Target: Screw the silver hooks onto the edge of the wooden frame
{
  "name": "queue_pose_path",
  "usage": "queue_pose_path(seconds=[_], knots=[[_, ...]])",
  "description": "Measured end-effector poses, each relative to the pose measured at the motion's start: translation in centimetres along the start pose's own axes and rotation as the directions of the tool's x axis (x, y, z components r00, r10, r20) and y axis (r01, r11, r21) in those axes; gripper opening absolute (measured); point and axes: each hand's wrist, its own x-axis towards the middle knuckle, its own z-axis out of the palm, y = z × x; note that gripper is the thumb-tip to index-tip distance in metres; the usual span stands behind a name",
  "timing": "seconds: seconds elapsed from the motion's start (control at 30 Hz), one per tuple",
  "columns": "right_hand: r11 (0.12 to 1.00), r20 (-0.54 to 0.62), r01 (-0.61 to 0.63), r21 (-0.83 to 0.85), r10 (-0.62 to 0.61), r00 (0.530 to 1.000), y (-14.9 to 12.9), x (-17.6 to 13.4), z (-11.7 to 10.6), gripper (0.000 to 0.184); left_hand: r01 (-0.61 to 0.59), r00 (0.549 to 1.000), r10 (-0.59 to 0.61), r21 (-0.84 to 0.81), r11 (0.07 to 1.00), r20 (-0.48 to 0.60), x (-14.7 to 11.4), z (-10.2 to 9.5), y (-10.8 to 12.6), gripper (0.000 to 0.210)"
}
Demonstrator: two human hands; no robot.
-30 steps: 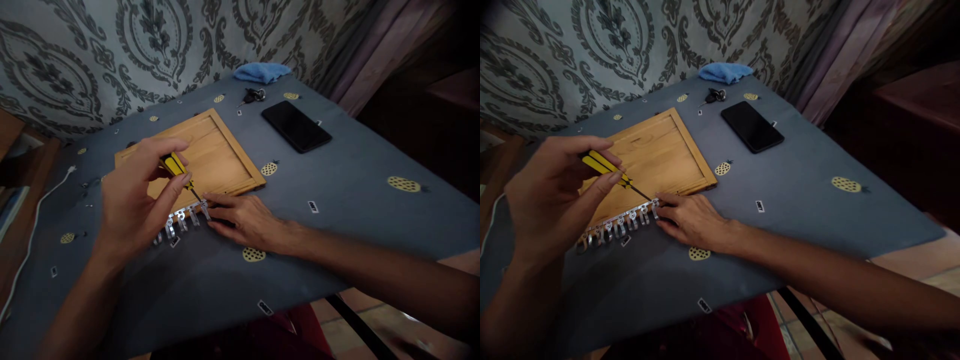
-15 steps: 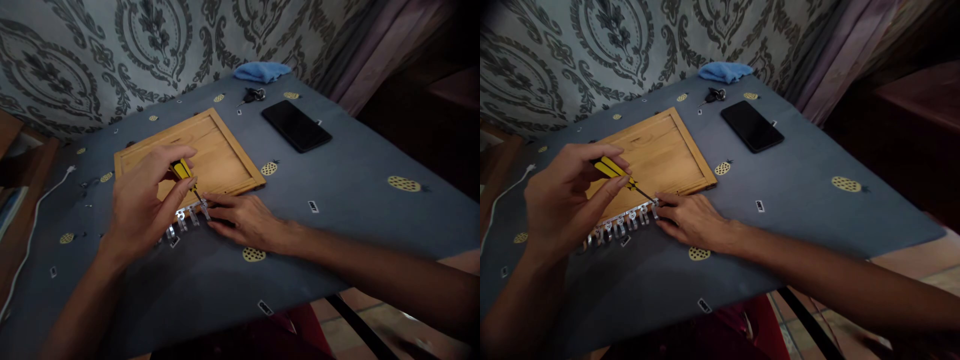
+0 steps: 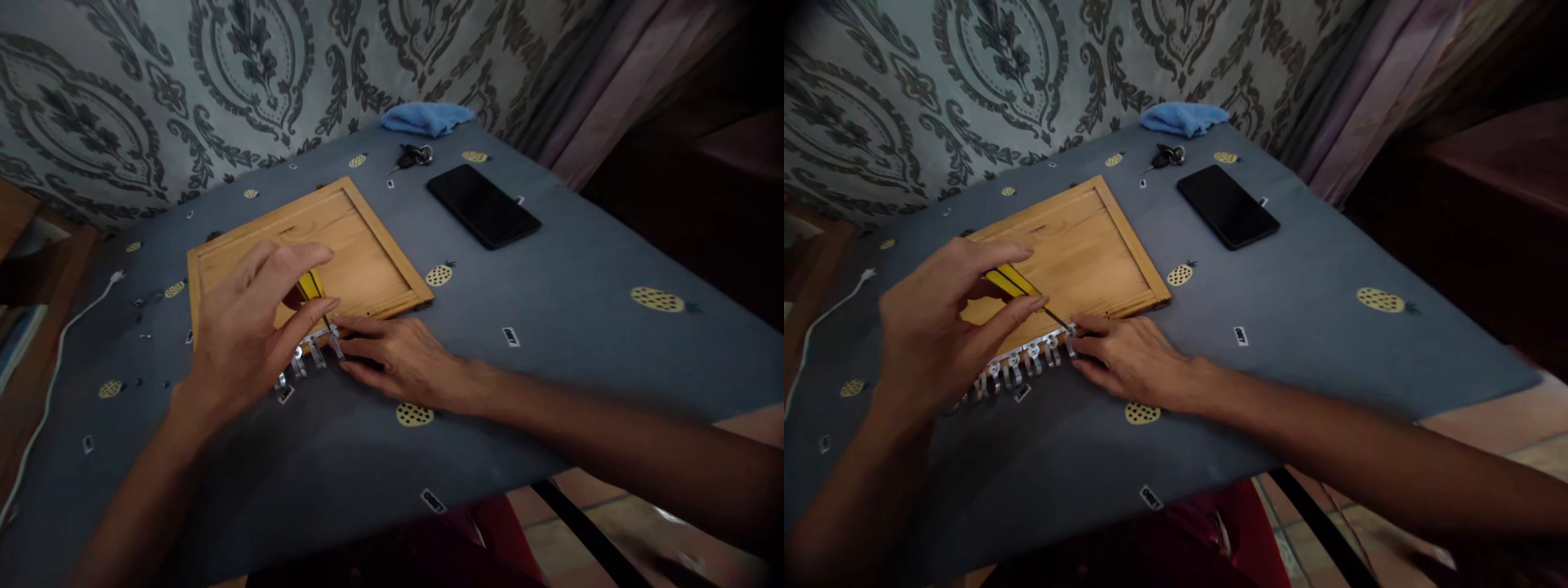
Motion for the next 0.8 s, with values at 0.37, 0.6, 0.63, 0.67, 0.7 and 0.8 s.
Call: queue_pose_path(seconds=[0.37, 0.6, 0.63, 0.67, 0.7, 0.8], knots=[[1.0, -0.018, 0.008, 0.003, -0.008, 1.0, 0.25, -0.18, 0.5, 0.024, -0.002, 1.0, 0.002, -0.063, 0.998, 0.002, 0.18, 0.46, -0.12, 0.038], [1.0, -0.02, 0.011, 0.021, -0.01, 1.0, 0.19, -0.11, 0.47, 0.024, 0.037, 0.999, -0.038, -0.078, 0.996, -0.008, 0.07, 0.69, -0.43, 0.037], [1.0, -0.022, 0.012, 0.023, -0.011, 1.0, 0.19, -0.14, 0.5, 0.024, 0.05, 0.999, -0.05, -0.106, 0.993, 0.003, 0.01, 0.67, -0.57, 0.038], [1.0, -0.026, 0.014, 0.026, -0.013, 1.0, 0.21, -0.18, 0.54, 0.025, 0.062, 0.998, -0.061, -0.133, 0.989, 0.014, -0.06, 0.63, -0.71, 0.04], [0.999, -0.03, 0.015, 0.028, -0.014, 0.999, 0.25, -0.23, 0.59, 0.025, 0.076, 0.997, -0.073, -0.157, 0.985, 0.022, -0.12, 0.55, -0.82, 0.04], [0.999, -0.03, 0.011, 0.039, -0.009, 1.0, 0.42, -0.34, 0.81, 0.025, 0.117, 0.993, -0.118, -0.18, 0.977, 0.003, -0.25, 0.14, -0.92, 0.039]])
